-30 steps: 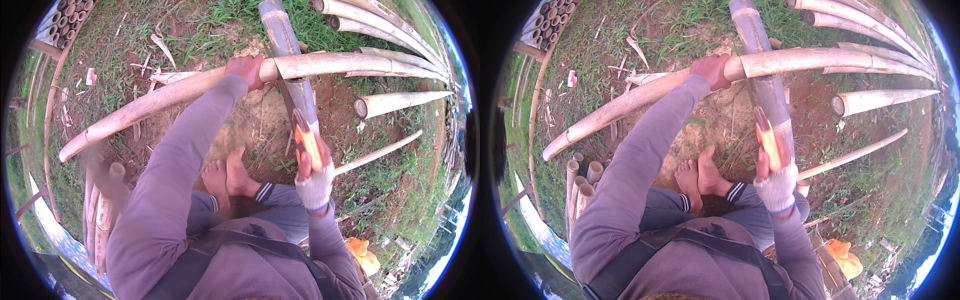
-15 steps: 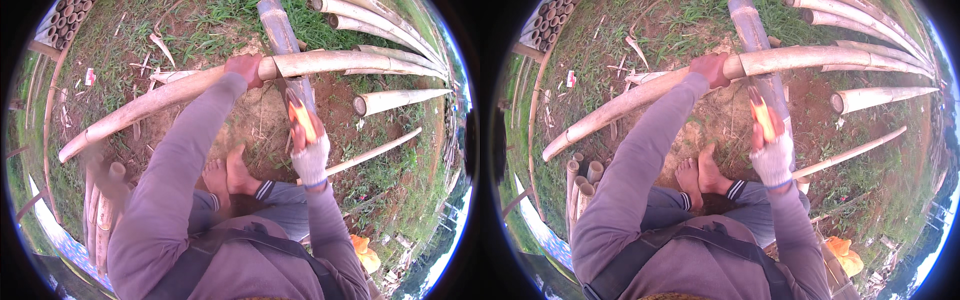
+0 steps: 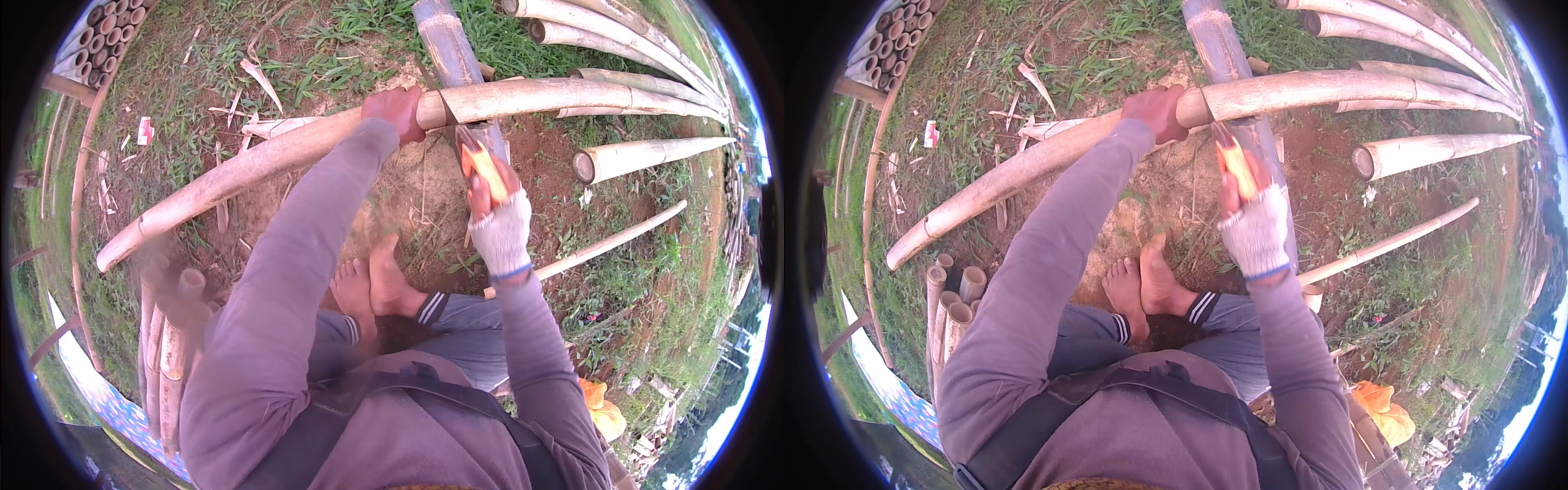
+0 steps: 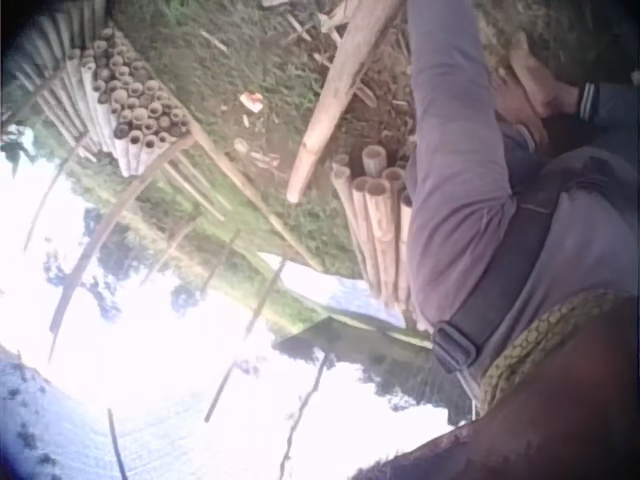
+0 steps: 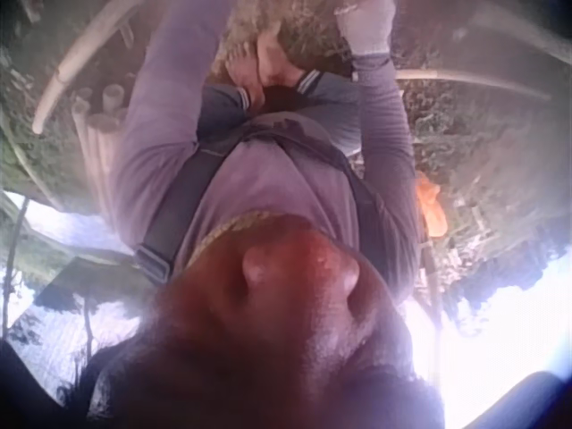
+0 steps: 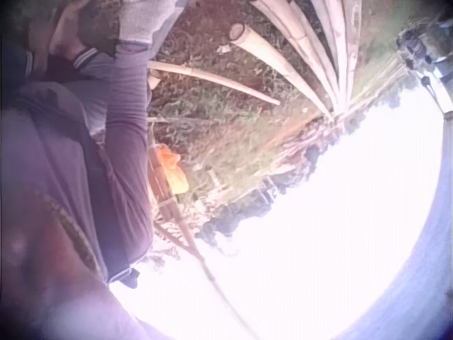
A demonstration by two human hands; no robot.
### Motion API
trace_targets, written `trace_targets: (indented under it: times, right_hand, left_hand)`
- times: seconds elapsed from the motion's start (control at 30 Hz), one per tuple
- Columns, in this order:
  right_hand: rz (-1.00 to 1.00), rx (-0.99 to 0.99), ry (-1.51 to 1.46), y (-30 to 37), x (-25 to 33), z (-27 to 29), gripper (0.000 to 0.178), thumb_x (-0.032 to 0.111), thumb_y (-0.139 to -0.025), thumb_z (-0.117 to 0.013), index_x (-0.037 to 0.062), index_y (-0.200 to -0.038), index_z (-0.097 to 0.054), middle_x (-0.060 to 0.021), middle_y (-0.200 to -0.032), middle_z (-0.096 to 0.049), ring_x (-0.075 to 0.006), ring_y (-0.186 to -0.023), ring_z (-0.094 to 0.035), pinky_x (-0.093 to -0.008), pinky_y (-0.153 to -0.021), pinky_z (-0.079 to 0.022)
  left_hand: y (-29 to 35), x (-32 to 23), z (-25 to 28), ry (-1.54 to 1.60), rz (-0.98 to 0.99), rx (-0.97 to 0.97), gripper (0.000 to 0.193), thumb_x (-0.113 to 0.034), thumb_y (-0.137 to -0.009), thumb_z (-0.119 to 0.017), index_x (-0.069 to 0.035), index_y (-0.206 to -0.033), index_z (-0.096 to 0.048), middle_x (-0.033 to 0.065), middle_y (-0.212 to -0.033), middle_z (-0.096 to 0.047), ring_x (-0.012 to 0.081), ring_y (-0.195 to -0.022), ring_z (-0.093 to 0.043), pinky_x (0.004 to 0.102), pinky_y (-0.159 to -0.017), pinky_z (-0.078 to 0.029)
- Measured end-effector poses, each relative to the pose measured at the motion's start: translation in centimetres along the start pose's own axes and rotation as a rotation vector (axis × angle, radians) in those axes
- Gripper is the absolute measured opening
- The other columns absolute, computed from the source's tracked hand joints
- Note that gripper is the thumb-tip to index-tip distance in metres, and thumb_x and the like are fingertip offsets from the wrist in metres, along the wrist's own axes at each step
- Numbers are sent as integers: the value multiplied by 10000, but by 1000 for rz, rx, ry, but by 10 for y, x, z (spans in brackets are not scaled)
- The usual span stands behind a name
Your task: The person sits on the ground and uses a hand saw to cut a long bamboo pole into shorter sections. They position the bamboo on a support, saw through it, and then move the cut pieces aside.
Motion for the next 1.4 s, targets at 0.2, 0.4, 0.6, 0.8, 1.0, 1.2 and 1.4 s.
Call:
trace_targets:
  times: [0.2,0.4,0.6,0.8,1.0,1.2,1.4]
  right_hand:
    - [-112,-4,-180,53,7,26,426,169,-1063,-663,-36,-1431,-594,-266,-1219,-721,-386,-1084,-749,-443,-914,-593]
    - [52,-18,-62,82,-7,34,497,230,-1069,-636,-79,-1447,-548,-277,-1223,-701,-412,-1047,-738,-463,-919,-593]
    - [31,-45,20,-7,6,-10,460,192,-1048,-717,-25,-1432,-587,-256,-1045,-739,-405,-894,-748,-463,-765,-585]
    - [-71,4,-223,158,-29,41,573,208,-1051,-657,-96,-1507,-491,-285,-1368,-658,-369,-1176,-726,-463,-1011,-581]
    - [-3,-77,-61,5,-12,-16,497,217,-1032,-720,-14,-1450,-585,-283,-1242,-720,-471,-1030,-734,-491,-883,-605]
    - [-45,-29,-194,126,-22,29,554,233,-1049,-673,-53,-1499,-525,-264,-1331,-694,-389,-1146,-756,-461,-972,-610]
    - [18,-103,-118,75,-31,-4,513,228,-1039,-688,-17,-1470,-557,-260,-1263,-719,-436,-1043,-757,-471,-891,-617]
  left_hand:
    - [-12,10,17,15,12,-29,643,-376,-708,-910,-134,-1250,-661,161,-1161,-754,412,-1110,-734,528,-956,-578]
    - [-5,8,3,-5,18,-9,624,-359,-712,-903,-128,-1234,-652,165,-1150,-755,410,-1087,-741,524,-947,-581]
    - [7,2,-2,-7,-12,-5,650,-362,-713,-896,-118,-1261,-646,175,-1135,-751,412,-1079,-741,524,-939,-583]
    - [2,11,-4,-21,35,29,676,-401,-711,-902,-123,-1269,-642,173,-1150,-758,405,-1104,-740,525,-955,-580]
    - [-2,-6,7,-34,37,55,730,-433,-715,-901,-137,-1330,-641,177,-1227,-759,394,-1164,-731,516,-995,-568]
    - [-2,8,6,-71,70,47,802,-461,-707,-880,-126,-1395,-638,172,-1244,-761,388,-1174,-729,502,-997,-569]
    - [-5,6,0,-77,39,51,838,-462,-690,-893,-110,-1402,-626,177,-1238,-762,389,-1187,-726,506,-1008,-569]
Point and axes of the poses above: each hand's wrist, its own y-axis away from the middle knuckle, its own z-axis out of the back of the hand, x = y × z, the point moved 4 cm from there along -y, towards the middle knuckle
